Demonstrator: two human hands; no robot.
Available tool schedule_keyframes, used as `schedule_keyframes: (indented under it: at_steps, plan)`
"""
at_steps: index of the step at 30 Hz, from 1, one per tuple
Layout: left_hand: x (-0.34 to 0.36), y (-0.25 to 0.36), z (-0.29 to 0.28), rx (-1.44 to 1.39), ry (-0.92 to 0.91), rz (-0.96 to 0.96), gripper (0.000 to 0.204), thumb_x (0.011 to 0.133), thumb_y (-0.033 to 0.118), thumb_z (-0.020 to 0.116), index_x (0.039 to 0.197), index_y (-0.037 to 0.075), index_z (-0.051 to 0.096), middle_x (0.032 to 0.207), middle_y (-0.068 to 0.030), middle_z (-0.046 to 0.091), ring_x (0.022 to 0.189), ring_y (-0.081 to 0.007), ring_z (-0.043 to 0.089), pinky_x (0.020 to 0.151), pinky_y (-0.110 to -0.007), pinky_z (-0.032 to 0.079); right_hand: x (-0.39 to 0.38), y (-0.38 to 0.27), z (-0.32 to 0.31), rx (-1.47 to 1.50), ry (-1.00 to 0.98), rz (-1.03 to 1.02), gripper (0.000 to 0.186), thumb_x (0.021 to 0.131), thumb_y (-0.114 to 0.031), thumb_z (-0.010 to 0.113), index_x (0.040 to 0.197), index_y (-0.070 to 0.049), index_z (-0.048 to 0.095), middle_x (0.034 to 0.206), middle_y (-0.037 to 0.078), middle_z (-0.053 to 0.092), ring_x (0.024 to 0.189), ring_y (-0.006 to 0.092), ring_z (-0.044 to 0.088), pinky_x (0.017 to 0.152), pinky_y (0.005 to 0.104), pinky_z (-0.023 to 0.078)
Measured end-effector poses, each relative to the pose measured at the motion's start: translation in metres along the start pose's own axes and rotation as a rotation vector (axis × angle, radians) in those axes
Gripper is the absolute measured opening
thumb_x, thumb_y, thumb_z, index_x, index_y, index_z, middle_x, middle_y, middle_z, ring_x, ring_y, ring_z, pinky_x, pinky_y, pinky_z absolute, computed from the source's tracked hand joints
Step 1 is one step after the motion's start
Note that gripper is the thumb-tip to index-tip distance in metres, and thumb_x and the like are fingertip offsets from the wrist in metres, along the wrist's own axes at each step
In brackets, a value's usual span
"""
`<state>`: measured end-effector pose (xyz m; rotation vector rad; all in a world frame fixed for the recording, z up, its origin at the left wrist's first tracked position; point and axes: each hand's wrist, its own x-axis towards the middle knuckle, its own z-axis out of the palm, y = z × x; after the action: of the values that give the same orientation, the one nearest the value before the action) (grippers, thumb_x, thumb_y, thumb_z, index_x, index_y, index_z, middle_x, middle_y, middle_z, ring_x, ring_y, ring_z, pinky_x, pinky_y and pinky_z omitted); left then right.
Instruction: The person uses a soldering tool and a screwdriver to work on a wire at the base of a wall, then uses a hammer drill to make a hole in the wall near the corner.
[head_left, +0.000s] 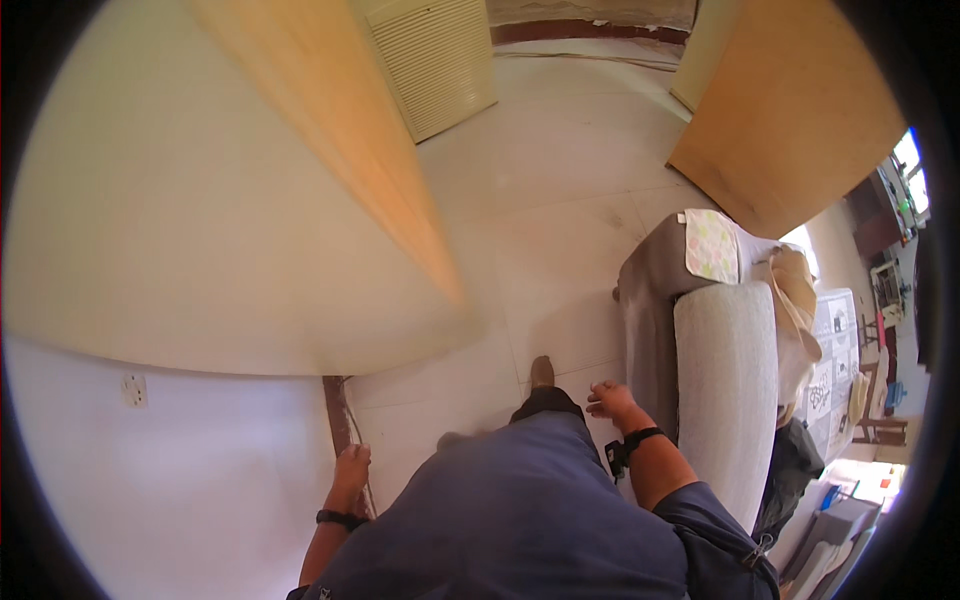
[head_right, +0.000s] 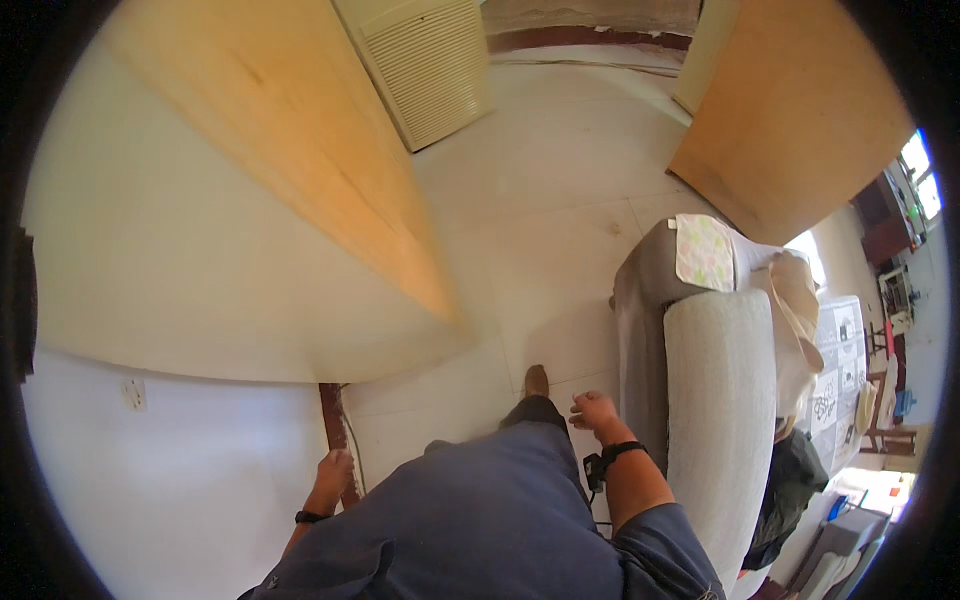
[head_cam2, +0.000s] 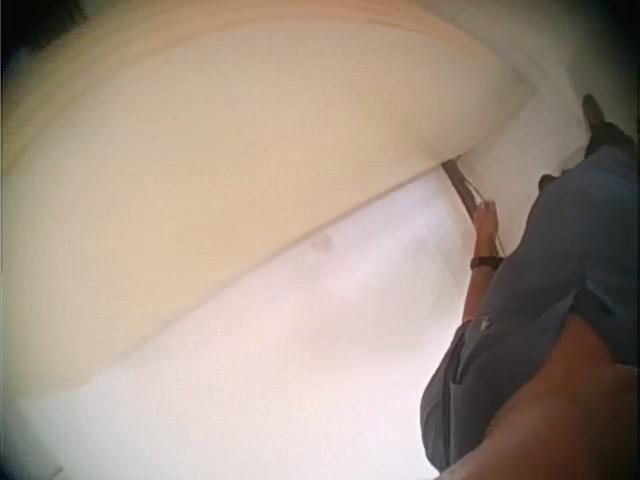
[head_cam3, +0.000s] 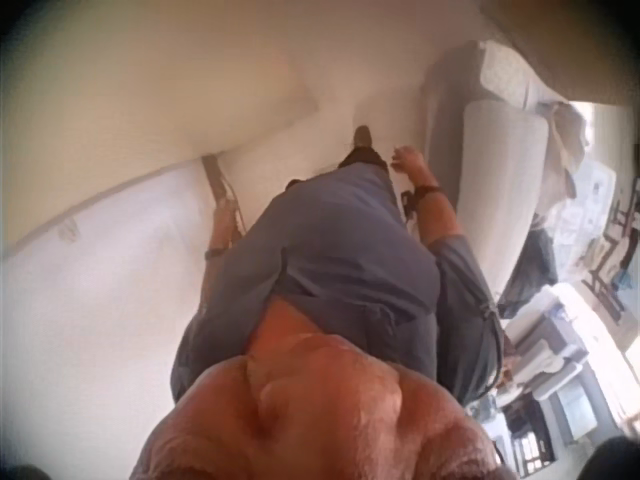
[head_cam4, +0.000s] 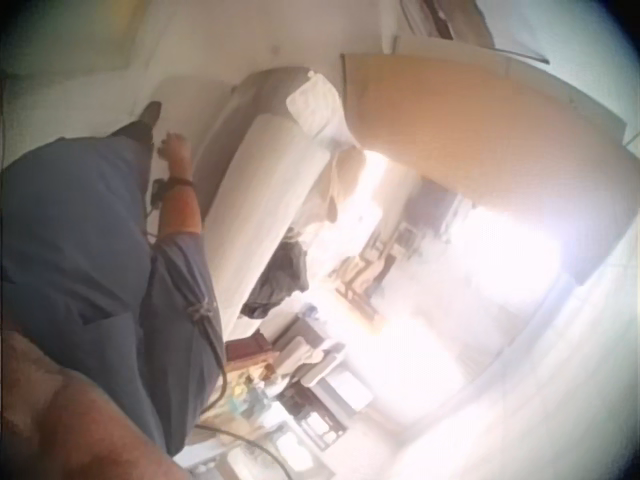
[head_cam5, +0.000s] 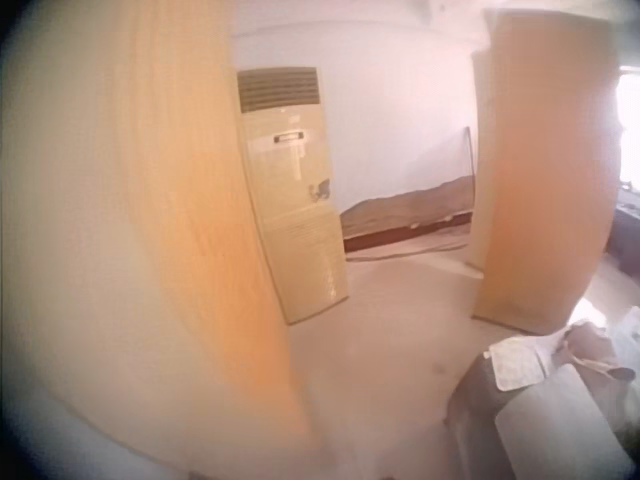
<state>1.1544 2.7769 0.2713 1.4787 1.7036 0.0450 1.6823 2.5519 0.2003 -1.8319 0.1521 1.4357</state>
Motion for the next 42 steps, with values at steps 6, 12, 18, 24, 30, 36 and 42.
schedule_keyframes:
  at_steps: [6,12,18,24,30,36,42]
  plan:
    - [0.015,0.123,0.027,0.105,-0.018,0.067,0.042,0.09,0.038,0.05,0.094,-0.002,0.063,0.086,-0.0199,0.065,0.084,-0.035,0.063,0.077,-0.041,0.048,0.05,-0.082,-0.049,-0.038,-0.051,-0.037,0.034,0.089,-0.028,0.059,0.109,-0.001,0.055,0.097,0.016,0.063,0.073,0.0269,0.067,0.061,0.0356,0.055]
    - [0.041,0.21,0.04,0.217,-0.053,0.051,0.042,0.091,0.038,0.05,0.106,0.0,0.061,0.103,-0.0223,0.064,0.103,-0.0358,0.06,0.089,-0.039,0.046,0.069,-0.191,-0.062,0.008,-0.06,-0.145,0.04,0.089,-0.029,0.06,0.111,0.005,0.055,0.094,0.016,0.063,0.07,0.0232,0.065,0.058,0.0328,0.053]
    - [0.098,0.24,0.056,0.187,-0.07,0.286,0.029,0.09,0.02,0.058,0.109,-0.002,0.058,0.099,-0.0134,0.066,0.097,-0.0239,0.063,0.081,-0.034,0.05,0.097,-0.296,-0.023,-0.082,-0.167,-0.274,0.035,0.09,-0.031,0.058,0.11,-0.002,0.055,0.093,0.012,0.063,0.074,0.0211,0.066,0.062,0.0319,0.053]
    - [0.096,0.245,0.054,0.154,-0.089,0.234,0.029,0.09,0.02,0.057,0.109,-0.001,0.059,0.101,-0.0135,0.066,0.1,-0.0243,0.063,0.083,-0.036,0.049,0.133,-0.364,0.012,-0.162,-0.217,-0.233,0.037,0.09,-0.031,0.057,0.111,-0.001,0.055,0.094,0.012,0.064,0.075,0.0208,0.066,0.063,0.0311,0.052]
    - [0.056,0.237,0.063,0.045,0.0,0.058,0.028,0.091,0.02,0.056,0.11,0.0,0.059,0.104,-0.0136,0.065,0.102,-0.0247,0.062,0.085,-0.037,0.049,0.176,-0.428,0.048,-0.236,-0.318,-0.175,0.038,0.089,-0.03,0.06,0.109,0.001,0.055,0.092,0.013,0.064,0.069,0.0208,0.065,0.058,0.0305,0.053]
    - [0.035,0.267,0.095,-0.069,0.135,-0.08,0.028,0.092,0.021,0.056,0.11,0.001,0.06,0.106,-0.0137,0.065,0.105,-0.025,0.061,0.087,-0.038,0.048,0.233,-0.505,0.082,-0.402,-0.473,-0.165,0.036,0.089,-0.031,0.06,0.109,-0.002,0.057,0.093,0.011,0.064,0.074,0.0202,0.065,0.061,0.0306,0.053]
    - [0.035,0.327,0.131,-0.161,0.293,-0.087,0.027,0.092,0.021,0.055,0.111,0.002,0.06,0.109,-0.0138,0.064,0.107,-0.0254,0.06,0.089,-0.039,0.048,0.266,-0.583,0.097,-0.546,-0.541,-0.208,0.04,0.089,-0.031,0.059,0.11,0.003,0.057,0.093,0.012,0.063,0.068,0.0181,0.062,0.06,0.0303,0.053]
